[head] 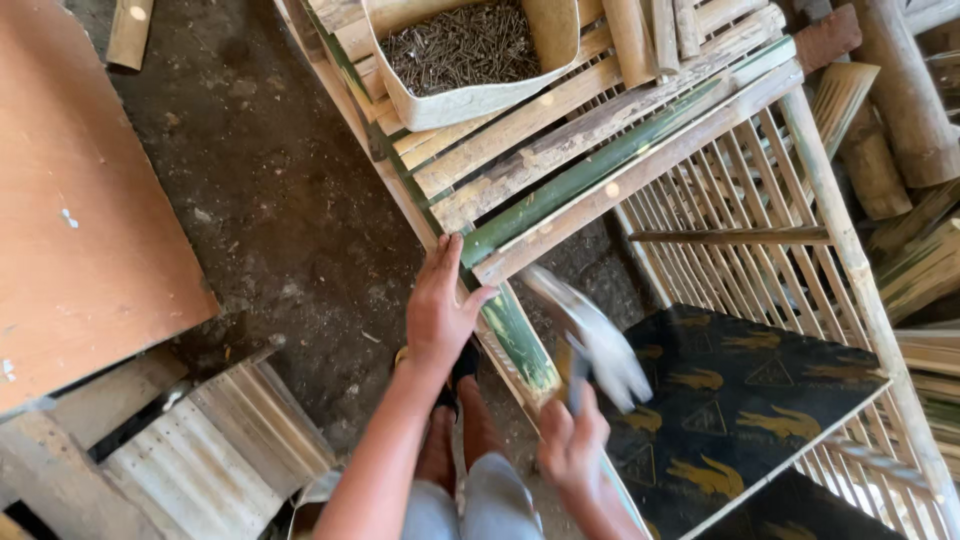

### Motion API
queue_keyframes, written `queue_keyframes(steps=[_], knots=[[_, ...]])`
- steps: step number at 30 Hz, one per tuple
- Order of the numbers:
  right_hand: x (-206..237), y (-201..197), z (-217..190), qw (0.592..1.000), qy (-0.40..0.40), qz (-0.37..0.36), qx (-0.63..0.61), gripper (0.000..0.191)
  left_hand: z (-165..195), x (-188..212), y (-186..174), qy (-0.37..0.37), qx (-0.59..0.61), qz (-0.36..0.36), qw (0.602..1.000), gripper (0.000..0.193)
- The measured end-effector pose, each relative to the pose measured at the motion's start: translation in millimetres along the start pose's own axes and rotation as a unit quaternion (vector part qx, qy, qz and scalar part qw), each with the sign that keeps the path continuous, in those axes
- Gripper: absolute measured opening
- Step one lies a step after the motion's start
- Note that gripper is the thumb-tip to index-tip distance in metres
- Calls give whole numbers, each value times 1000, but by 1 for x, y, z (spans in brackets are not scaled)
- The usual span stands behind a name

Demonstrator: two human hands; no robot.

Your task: The person repeatedly picks up nails from a container and uses a hammer to drive them into bamboo slats, securing the slats to a bamboo frame. The person adjusts slat positions as needed and continues nailing along the length of the frame.

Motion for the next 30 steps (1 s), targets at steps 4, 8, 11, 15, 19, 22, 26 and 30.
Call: queue_keyframes(steps=[4, 8, 11, 15, 19, 22, 26, 30], knots=[[-3, 17, 21, 987, 68, -76, 127, 27, 9, -27, -32, 30, -6, -44, 999, 55], [-2, 14, 26, 999, -12, 7, 34, 23, 29, -80, -61, 90, 2, 65, 994, 17], [-5, 27, 38, 984, 23, -85, 156, 26, 35, -165, -45, 104, 39, 66, 992, 15], [-34, 9, 23, 999, 45, -23, 0, 19, -6, -271, 11, -60, -103, -183, 976, 9], [-129, -19, 9, 982, 112, 17, -149, 23, -21, -301, 38, -22, -201, -256, 945, 16], [-233, -48, -2, 995, 47, 83, 14, 25, -15, -296, 39, -57, -202, -263, 942, 18], [-357, -64, -8, 981, -3, 121, 151, 33, 20, -285, 25, -94, -182, -112, 972, 13], [-417, -59, -34, 964, -68, 157, 202, 49, 61, -258, 40, -29, -36, -29, 999, 13]])
Point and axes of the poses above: each hand's wrist, its own x-axis away from the middle knuckle, its own y-axis out of the palm, z = x × y, the point moved 6 cm from there along -x, towards the middle knuckle, and after that the axes turned 12 degrees about x, right-handed, at the moved point
